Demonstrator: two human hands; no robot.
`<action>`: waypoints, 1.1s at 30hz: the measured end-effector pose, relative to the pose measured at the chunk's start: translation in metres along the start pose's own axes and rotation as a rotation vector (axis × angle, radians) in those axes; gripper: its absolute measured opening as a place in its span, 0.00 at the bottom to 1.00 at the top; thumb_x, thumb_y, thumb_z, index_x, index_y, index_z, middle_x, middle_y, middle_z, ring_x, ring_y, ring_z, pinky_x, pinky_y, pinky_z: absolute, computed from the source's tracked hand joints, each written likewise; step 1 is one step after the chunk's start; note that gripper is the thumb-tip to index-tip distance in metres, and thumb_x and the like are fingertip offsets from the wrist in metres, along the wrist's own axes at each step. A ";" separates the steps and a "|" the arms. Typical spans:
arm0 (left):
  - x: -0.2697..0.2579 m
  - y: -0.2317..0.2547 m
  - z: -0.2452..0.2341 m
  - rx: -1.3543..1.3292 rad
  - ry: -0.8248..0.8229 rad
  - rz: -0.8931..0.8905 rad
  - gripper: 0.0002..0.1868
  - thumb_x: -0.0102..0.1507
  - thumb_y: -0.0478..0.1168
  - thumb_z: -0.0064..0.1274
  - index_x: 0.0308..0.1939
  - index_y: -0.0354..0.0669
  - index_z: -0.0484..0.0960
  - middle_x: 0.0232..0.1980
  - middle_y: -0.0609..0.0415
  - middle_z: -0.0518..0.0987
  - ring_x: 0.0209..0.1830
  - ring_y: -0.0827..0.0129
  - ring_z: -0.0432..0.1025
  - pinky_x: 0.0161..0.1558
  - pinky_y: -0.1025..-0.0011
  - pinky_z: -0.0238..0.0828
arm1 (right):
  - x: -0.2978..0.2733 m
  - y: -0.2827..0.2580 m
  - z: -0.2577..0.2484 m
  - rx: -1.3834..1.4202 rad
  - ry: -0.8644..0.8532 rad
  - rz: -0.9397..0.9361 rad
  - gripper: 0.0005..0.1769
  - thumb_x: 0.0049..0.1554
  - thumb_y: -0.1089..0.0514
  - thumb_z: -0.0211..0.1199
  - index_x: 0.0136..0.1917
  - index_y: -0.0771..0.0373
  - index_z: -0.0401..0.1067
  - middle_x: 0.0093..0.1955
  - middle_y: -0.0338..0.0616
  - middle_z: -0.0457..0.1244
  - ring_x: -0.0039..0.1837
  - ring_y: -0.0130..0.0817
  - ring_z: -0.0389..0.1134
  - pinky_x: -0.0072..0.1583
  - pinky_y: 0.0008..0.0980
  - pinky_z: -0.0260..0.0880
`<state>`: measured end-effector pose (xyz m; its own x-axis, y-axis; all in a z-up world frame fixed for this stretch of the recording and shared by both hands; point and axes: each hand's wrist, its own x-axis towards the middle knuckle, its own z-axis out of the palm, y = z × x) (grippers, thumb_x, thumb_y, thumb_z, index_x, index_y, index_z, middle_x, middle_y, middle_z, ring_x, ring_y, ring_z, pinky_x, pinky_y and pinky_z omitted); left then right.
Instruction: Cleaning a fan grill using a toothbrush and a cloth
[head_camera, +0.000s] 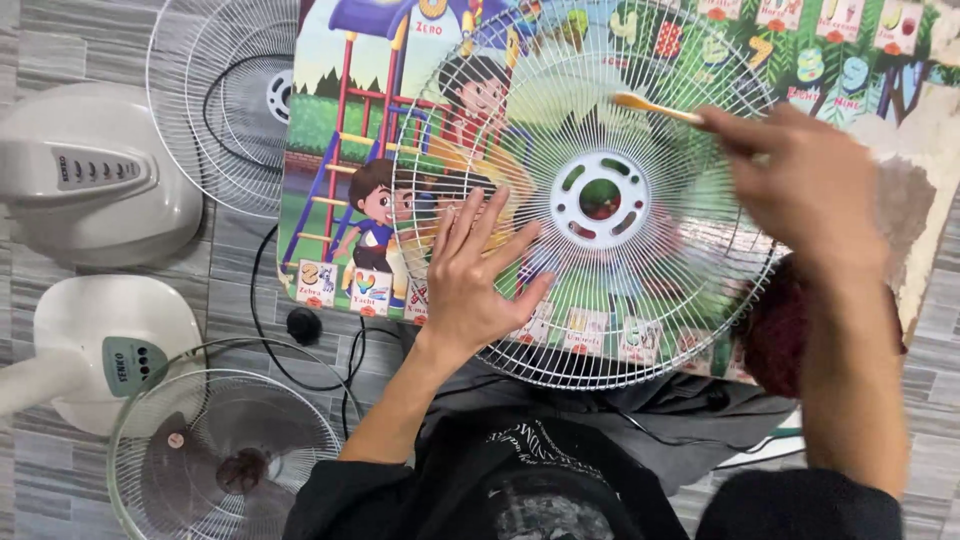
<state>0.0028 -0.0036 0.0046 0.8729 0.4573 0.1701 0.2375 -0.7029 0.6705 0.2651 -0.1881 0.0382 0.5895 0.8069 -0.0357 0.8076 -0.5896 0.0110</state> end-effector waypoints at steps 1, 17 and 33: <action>0.003 0.003 -0.002 0.043 0.023 0.010 0.22 0.53 0.51 0.65 0.50 0.52 0.88 0.70 0.46 0.71 0.73 0.46 0.62 0.75 0.49 0.51 | -0.011 0.017 -0.005 -0.080 0.034 0.012 0.11 0.78 0.50 0.64 0.68 0.39 0.84 0.38 0.34 0.63 0.30 0.26 0.56 0.31 0.26 0.54; 0.062 0.001 0.046 0.223 -0.437 0.202 0.37 0.63 0.76 0.33 0.72 0.72 0.66 0.82 0.49 0.47 0.82 0.51 0.40 0.77 0.35 0.32 | 0.097 0.047 0.028 0.103 0.002 -0.229 0.14 0.75 0.43 0.70 0.57 0.52 0.86 0.39 0.34 0.72 0.24 0.24 0.61 0.29 0.22 0.58; 0.069 0.012 0.039 0.145 -0.365 0.169 0.34 0.61 0.70 0.48 0.68 0.69 0.74 0.80 0.49 0.54 0.82 0.53 0.46 0.78 0.40 0.40 | 0.070 0.076 0.030 -0.020 0.056 -0.260 0.10 0.74 0.44 0.76 0.59 0.50 0.87 0.43 0.28 0.72 0.30 0.21 0.60 0.34 0.23 0.55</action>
<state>0.0823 -0.0017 -0.0040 0.9921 0.1245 -0.0149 0.1127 -0.8329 0.5418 0.3671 -0.1771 0.0069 0.3616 0.9322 0.0158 0.9318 -0.3619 0.0281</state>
